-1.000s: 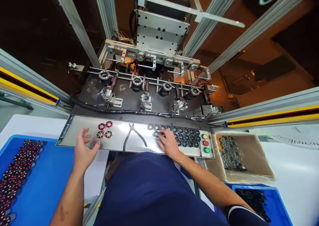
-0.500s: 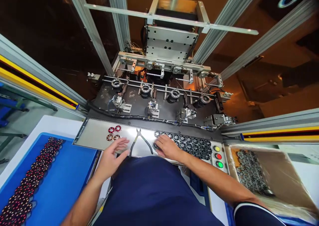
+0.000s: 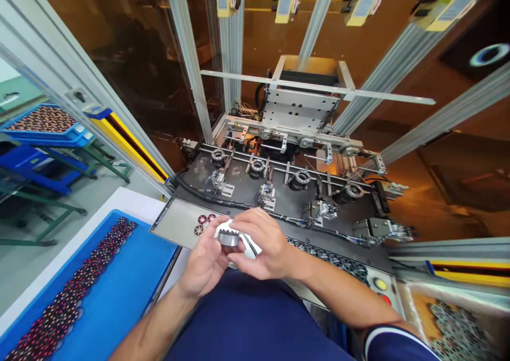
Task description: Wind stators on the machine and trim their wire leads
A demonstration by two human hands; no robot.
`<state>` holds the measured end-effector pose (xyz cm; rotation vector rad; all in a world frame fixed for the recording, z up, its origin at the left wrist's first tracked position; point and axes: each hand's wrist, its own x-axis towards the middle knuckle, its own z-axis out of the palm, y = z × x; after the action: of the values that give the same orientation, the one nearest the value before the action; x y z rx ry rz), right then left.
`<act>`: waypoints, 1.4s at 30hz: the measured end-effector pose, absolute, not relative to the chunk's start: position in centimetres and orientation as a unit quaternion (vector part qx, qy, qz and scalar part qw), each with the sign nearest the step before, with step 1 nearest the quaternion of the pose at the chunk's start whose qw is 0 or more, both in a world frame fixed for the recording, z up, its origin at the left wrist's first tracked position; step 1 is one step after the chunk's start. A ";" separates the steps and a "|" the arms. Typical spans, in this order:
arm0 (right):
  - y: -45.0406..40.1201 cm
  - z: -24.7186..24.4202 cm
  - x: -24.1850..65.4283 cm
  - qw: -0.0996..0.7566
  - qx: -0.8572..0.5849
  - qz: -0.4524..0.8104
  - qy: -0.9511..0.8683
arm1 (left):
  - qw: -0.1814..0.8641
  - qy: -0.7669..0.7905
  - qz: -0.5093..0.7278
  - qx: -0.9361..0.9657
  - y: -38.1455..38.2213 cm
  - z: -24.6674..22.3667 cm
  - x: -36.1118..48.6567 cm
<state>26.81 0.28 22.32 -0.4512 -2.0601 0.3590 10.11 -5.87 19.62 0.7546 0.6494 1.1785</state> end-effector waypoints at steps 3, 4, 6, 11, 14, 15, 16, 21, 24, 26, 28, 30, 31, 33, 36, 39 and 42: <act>0.0 22.7 26.9 0.491 -0.188 0.138 -0.839 | 0.694 0.288 0.552 0.361 -6.1 19.3 10.2; -0.1 22.9 26.9 0.490 -0.182 0.137 -0.842 | 0.684 0.289 0.558 0.371 -6.2 19.2 10.3; -0.2 23.0 27.0 0.488 -0.165 0.137 -0.846 | 0.658 0.295 0.568 0.397 -6.4 19.1 10.5; -0.6 22.8 27.4 0.496 -0.137 0.159 -0.842 | 0.536 0.330 0.603 0.490 -6.7 19.4 10.0; -1.0 22.7 27.5 0.498 -0.137 0.175 -0.838 | 0.457 0.343 0.614 0.545 -6.7 19.7 9.4; -1.1 22.7 27.5 0.500 -0.139 0.181 -0.835 | 0.436 0.347 0.616 0.556 -6.7 19.8 9.3; -1.2 22.7 27.5 0.502 -0.141 0.186 -0.833 | 0.415 0.353 0.618 0.567 -6.7 19.9 9.2; -1.5 22.7 27.5 0.511 -0.146 0.199 -0.824 | 0.314 0.367 0.612 0.625 -6.7 20.1 9.3; -1.3 22.5 27.6 0.519 -0.149 0.200 -0.818 | 0.308 0.370 0.590 0.648 -6.6 20.3 9.1; -1.2 22.5 27.7 0.518 -0.159 0.189 -0.819 | 0.282 0.379 0.576 0.667 -6.5 20.6 8.9; -1.1 22.5 27.9 0.507 -0.163 0.181 -0.827 | 0.238 0.388 0.563 0.690 -6.5 20.9 8.7; -1.2 22.5 28.1 0.499 -0.161 0.188 -0.831 | 0.212 0.391 0.559 0.700 -6.4 21.2 8.7; -1.3 22.4 28.1 0.501 -0.162 0.197 -0.827 | 0.218 0.390 0.562 0.696 -6.3 21.2 8.8; -1.7 22.1 28.2 0.516 -0.173 0.221 -0.810 | 0.264 0.383 0.576 0.672 -6.2 21.2 9.0; -2.3 21.4 28.2 0.541 -0.189 0.260 -0.777 | 0.342 0.346 0.587 0.647 -5.8 21.0 9.3; -2.6 20.9 28.1 0.555 -0.198 0.296 -0.751 | 0.337 0.311 0.581 0.672 -5.5 21.0 9.4; -2.8 20.7 27.9 0.558 -0.201 0.325 -0.736 | 0.283 0.308 0.579 0.699 -5.4 21.4 9.1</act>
<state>27.90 -2.81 20.67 -0.4752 -1.7364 0.7674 9.09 -5.42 21.39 1.8727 0.8254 1.5514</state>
